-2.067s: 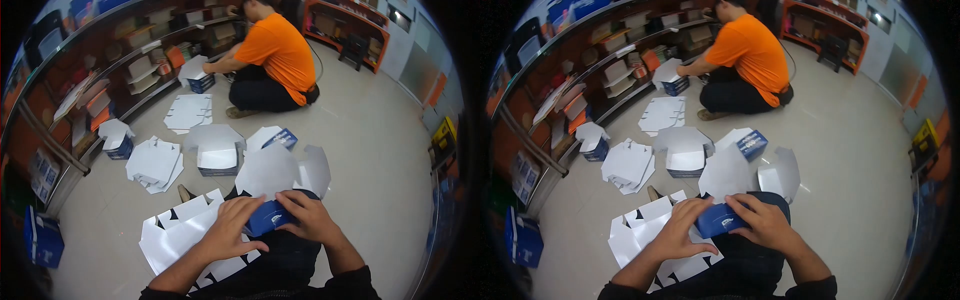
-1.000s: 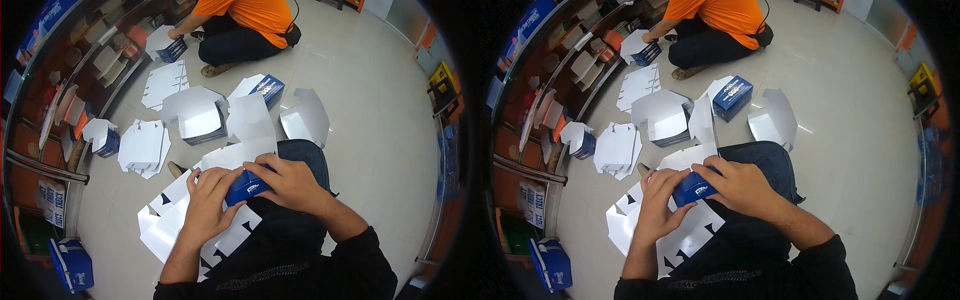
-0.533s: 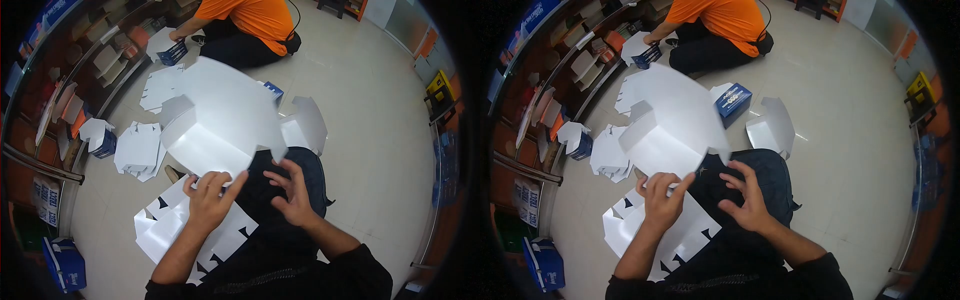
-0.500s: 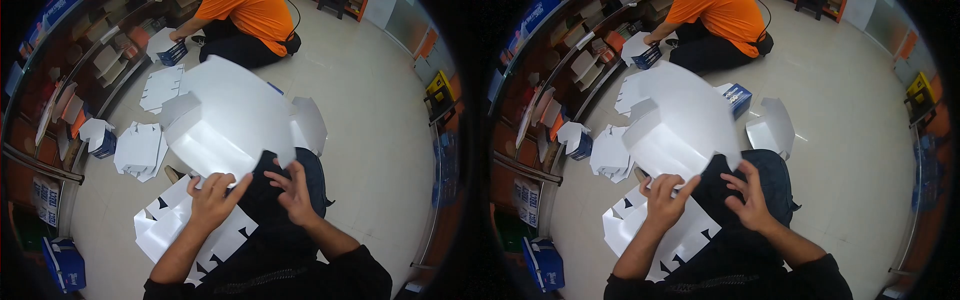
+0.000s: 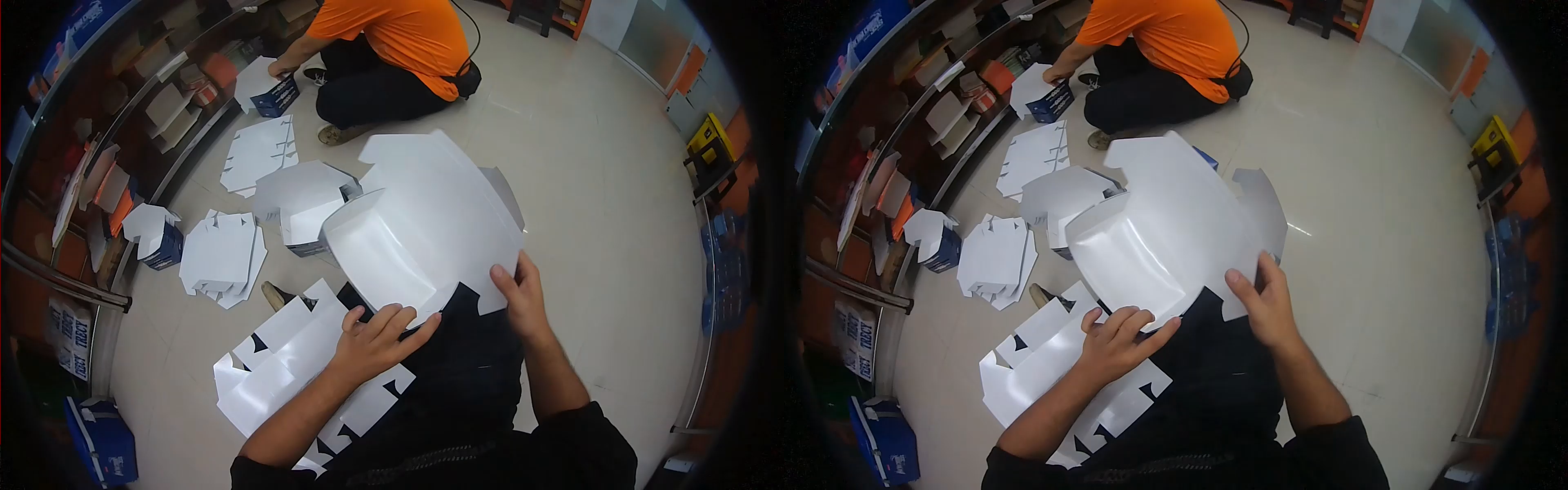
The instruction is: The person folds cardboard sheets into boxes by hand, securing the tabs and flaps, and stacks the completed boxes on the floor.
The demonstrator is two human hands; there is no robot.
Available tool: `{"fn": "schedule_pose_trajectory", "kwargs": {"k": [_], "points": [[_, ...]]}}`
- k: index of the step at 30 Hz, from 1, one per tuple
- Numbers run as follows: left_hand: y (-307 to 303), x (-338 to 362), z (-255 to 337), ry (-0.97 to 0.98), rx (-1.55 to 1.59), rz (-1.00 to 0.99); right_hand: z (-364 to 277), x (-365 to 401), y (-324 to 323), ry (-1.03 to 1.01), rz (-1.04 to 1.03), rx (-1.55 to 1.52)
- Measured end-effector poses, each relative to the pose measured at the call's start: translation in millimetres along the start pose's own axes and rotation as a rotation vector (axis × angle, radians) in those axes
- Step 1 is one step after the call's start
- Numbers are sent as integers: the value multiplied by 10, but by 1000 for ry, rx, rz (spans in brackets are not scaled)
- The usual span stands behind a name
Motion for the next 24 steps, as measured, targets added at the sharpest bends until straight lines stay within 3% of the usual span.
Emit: {"fn": "schedule_pose_trajectory", "kwargs": {"k": [4, 7, 9, 15, 19, 24], "points": [[126, 21, 136, 49, 39, -55, -148, -195, -219, 32, 54, 195], [213, -19, 93, -81, 28, -34, -70, -460, -609, -44, 186, 374], [295, 7, 24, -182, 24, -32, -235, -566, -881, -333, 454, 612], [348, 133, -127, -323, 196, -235, 264, -982, -1238, -163, 504, 1033], [314, 232, -237, -423, 290, -324, 563, -1069, -1310, -100, 470, 1105], [298, 347, -320, -490, 349, -346, 494, -930, -1369, 24, 596, 1205]]}}
Point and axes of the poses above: each hand's wrist, its own x-axis away from the middle knuckle, its own y-axis out of the palm, z = x × y, the point moved 6 cm from there along -x, towards the middle knuckle, and after that the axes turned 9 degrees about -z, right-handed, at the moved point
